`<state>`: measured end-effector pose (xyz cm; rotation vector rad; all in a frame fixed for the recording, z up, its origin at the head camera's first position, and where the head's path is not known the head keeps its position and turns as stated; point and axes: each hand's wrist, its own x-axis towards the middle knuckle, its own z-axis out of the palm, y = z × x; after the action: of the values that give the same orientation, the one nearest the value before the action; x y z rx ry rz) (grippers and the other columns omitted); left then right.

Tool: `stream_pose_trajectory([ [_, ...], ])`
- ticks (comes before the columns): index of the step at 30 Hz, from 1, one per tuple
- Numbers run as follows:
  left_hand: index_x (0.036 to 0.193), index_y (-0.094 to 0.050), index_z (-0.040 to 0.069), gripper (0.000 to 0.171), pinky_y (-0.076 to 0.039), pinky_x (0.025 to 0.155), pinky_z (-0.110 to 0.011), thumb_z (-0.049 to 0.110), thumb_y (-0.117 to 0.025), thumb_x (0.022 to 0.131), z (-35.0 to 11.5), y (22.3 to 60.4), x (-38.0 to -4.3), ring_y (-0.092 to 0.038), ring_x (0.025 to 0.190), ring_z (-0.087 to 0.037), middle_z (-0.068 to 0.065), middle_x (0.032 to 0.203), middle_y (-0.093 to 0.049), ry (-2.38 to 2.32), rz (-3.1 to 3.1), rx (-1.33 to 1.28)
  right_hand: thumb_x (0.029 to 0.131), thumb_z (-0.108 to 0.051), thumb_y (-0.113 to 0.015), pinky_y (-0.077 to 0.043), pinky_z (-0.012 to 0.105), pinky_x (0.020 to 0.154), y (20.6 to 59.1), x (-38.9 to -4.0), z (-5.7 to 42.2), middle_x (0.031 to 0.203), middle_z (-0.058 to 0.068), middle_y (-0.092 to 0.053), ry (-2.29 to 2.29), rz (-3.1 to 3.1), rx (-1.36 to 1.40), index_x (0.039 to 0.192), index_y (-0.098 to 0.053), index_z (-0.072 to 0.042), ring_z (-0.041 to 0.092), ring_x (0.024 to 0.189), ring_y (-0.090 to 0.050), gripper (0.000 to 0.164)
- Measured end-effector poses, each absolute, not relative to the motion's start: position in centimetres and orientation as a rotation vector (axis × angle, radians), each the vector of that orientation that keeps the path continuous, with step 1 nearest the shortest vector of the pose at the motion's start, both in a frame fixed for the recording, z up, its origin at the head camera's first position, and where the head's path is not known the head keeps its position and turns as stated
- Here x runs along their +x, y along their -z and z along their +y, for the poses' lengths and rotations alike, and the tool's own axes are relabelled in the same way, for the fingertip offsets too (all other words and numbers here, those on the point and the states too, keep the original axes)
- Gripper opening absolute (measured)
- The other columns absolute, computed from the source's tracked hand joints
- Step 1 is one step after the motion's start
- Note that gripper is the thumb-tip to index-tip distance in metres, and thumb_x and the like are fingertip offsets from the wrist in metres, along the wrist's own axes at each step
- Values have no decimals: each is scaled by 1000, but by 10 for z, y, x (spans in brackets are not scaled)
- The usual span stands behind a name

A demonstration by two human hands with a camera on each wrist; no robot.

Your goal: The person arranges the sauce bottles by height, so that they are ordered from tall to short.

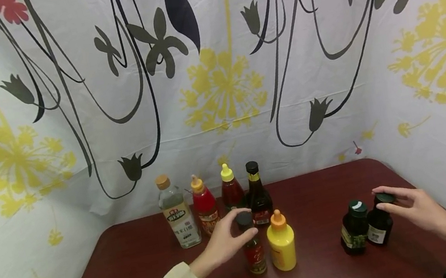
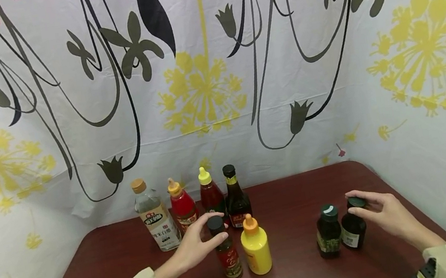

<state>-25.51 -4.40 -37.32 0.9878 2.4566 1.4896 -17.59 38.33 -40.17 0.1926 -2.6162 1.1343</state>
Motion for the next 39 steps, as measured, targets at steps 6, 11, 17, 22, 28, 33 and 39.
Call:
stream_pose_trajectory([
  [6,117,-51,0,36,-45,83,-32,15,-60,85,-42,364,-237,-54,104,-26,-13,110,-56,-1696,2330,882,85,-23,-60,-44,12,68,399,-175,383,105,-34,-43,-1129,-2625,195,121,-52,-2,-22,95,-37,42],
  [11,116,-52,0,37,-45,83,-32,16,-61,84,-42,367,-238,-55,103,-25,-14,109,-58,-1746,2314,876,85,-22,-60,-44,12,69,400,-175,382,106,-34,-43,-1145,-2622,207,121,-52,-2,-22,96,-37,42],
  [17,112,-57,2,35,-47,80,-30,17,-65,81,-40,368,-240,-59,97,-20,-9,105,-60,-1786,2338,832,86,-23,-59,-44,13,69,400,-175,383,107,-34,-41,-1164,-2630,198,122,-51,-2,-23,96,-36,42],
  [22,108,-60,1,34,-49,75,-26,14,-68,78,-36,365,-242,-61,88,-17,-9,101,-62,-1808,2381,874,86,-21,-59,-44,12,69,400,-175,383,107,-33,-42,-1175,-2619,204,122,-51,-3,-22,97,-37,41],
  [28,110,-60,0,36,-49,73,-25,11,-69,77,-31,356,-247,-61,88,-19,-12,102,-63,-1831,2404,886,85,-18,-60,-42,10,70,401,-176,382,107,-32,-45,-1183,-2591,228,121,-52,-3,-22,97,-38,39],
  [33,111,-59,-1,38,-49,73,-25,10,-69,77,-24,345,-253,-61,90,-22,-13,103,-62,-1884,2424,890,85,-20,-60,-41,8,70,401,-175,382,106,-33,-44,-1148,-2596,217,120,-53,-2,-23,97,-36,40],
  [39,112,-59,-1,38,-48,75,-25,11,-69,77,-13,337,-261,-61,91,-22,-13,103,-63,-1914,2439,859,85,-19,-61,-43,9,69,401,-175,382,106,-32,-45,-1172,-2586,223,120,-53,-1,-21,96,-39,40],
])
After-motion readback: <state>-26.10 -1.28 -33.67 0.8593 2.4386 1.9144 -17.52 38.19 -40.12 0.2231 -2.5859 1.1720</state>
